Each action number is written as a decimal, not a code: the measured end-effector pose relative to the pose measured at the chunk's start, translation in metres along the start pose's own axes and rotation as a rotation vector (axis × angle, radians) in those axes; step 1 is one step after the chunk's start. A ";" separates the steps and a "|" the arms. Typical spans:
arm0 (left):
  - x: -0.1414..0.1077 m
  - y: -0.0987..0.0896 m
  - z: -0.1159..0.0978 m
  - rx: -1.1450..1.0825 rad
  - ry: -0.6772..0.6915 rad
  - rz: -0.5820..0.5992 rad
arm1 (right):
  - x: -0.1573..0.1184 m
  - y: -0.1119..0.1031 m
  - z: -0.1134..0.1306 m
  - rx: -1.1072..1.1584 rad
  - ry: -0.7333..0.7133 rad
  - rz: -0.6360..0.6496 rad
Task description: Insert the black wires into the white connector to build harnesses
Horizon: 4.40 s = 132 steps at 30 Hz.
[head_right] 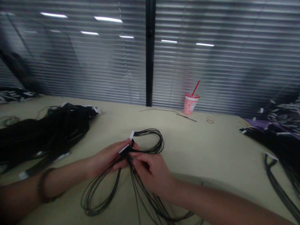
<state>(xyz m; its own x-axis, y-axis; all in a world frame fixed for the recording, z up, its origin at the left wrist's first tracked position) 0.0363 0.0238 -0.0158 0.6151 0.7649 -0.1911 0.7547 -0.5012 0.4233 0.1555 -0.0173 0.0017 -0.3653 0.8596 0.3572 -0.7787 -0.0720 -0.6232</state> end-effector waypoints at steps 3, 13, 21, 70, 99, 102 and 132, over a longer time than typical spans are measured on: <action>0.001 -0.004 0.001 -0.023 -0.029 -0.017 | -0.001 0.000 -0.001 -0.057 -0.010 -0.002; -0.001 -0.006 -0.001 0.033 -0.035 -0.100 | -0.008 -0.008 0.004 -0.366 -0.174 0.063; 0.001 -0.009 0.001 0.009 -0.012 -0.121 | -0.003 -0.016 0.008 -0.343 -0.119 0.107; 0.001 -0.001 0.001 0.271 -0.149 0.032 | 0.011 -0.007 -0.020 -0.224 -0.127 0.064; -0.001 0.004 -0.002 0.307 -0.175 0.051 | 0.007 -0.017 -0.020 -0.153 -0.049 -0.127; -0.001 0.004 -0.002 0.316 -0.168 0.064 | 0.007 -0.018 -0.020 -0.162 -0.042 -0.141; -0.001 0.003 -0.001 0.322 -0.149 0.017 | 0.019 -0.019 -0.034 -0.234 0.038 -0.132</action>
<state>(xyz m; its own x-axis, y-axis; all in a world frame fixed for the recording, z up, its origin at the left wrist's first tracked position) 0.0377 0.0219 -0.0131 0.6370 0.6998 -0.3232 0.7625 -0.6336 0.1308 0.1807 0.0180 -0.0033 -0.2458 0.8727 0.4219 -0.6775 0.1567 -0.7187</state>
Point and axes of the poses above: each hand's wrist, its own x-axis towards the middle knuckle, its own y-axis out of the palm, z = x × y, the point moved 5 cm from there along x, towards the middle knuckle, and after that the axes turned 8 degrees about -x, right-handed, at the moved point
